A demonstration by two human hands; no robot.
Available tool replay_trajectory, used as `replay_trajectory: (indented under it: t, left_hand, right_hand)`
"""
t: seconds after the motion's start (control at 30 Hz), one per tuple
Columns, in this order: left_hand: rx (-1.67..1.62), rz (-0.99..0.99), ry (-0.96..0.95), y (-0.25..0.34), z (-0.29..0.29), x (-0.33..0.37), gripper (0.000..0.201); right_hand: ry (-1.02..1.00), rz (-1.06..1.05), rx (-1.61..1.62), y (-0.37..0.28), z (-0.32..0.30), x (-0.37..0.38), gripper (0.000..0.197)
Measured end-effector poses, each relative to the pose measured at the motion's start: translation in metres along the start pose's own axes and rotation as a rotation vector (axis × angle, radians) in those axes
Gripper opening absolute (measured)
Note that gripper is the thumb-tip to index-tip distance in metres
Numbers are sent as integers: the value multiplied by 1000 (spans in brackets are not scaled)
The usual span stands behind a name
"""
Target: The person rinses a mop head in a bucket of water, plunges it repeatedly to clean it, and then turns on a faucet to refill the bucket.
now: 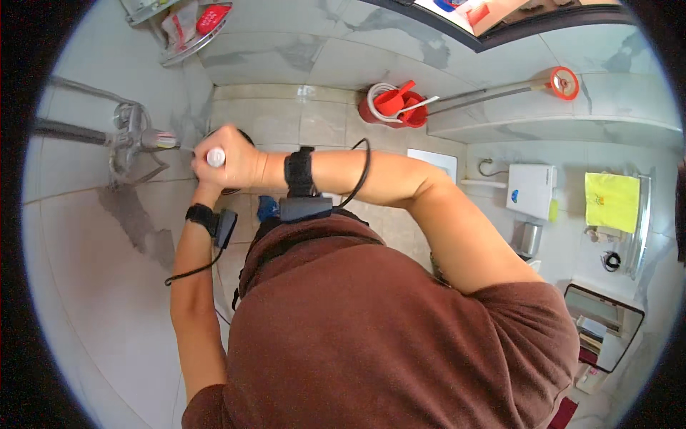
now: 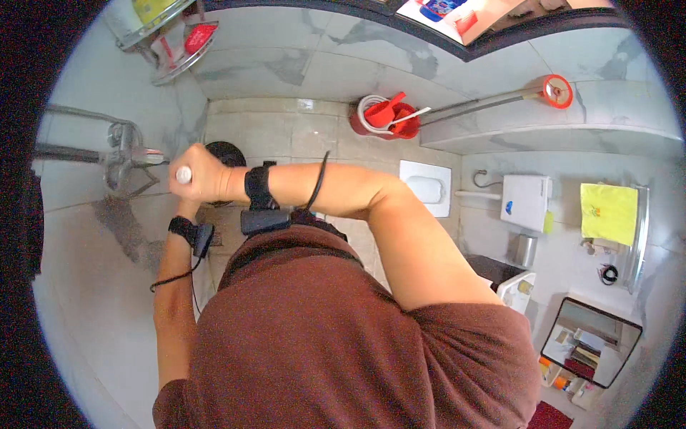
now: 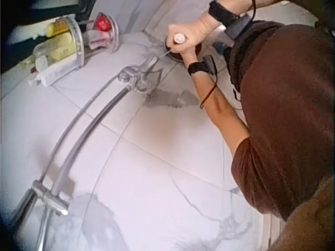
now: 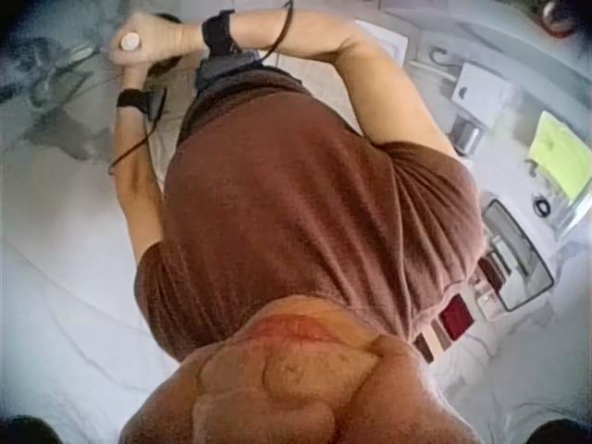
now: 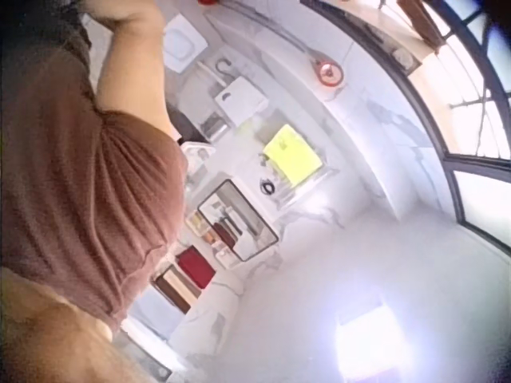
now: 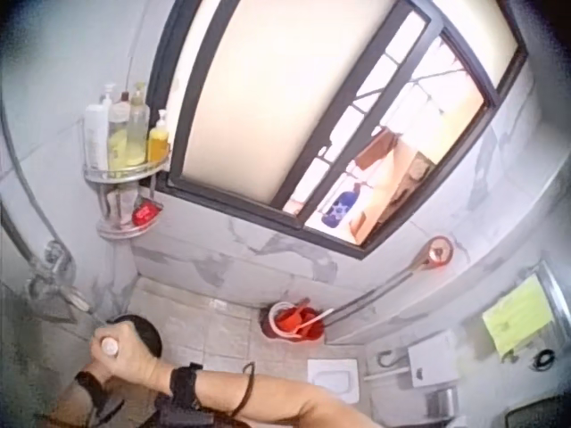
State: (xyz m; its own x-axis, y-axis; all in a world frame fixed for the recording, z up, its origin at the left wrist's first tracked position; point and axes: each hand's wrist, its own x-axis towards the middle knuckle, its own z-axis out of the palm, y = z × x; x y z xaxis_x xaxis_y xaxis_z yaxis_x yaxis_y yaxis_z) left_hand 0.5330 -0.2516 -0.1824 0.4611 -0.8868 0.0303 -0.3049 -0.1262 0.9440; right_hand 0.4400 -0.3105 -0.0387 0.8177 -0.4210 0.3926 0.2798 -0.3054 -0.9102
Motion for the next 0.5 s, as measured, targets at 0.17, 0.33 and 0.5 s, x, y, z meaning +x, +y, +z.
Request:
replay_trajectory:
  t: [0.17,0.33,0.5]
  left_hand:
    - [-17,2,41,11,-10,9,30]
    - [-17,-93,71,14,-45,-17,29]
    - [4,-166,77,-3,-53,-39,29]
  right_hand:
    - [140,10,-60,-48,0,48,16]
    - [324,-186,57,-105,18,60,19]
    - [177,45,-218,-92,30,36,14]
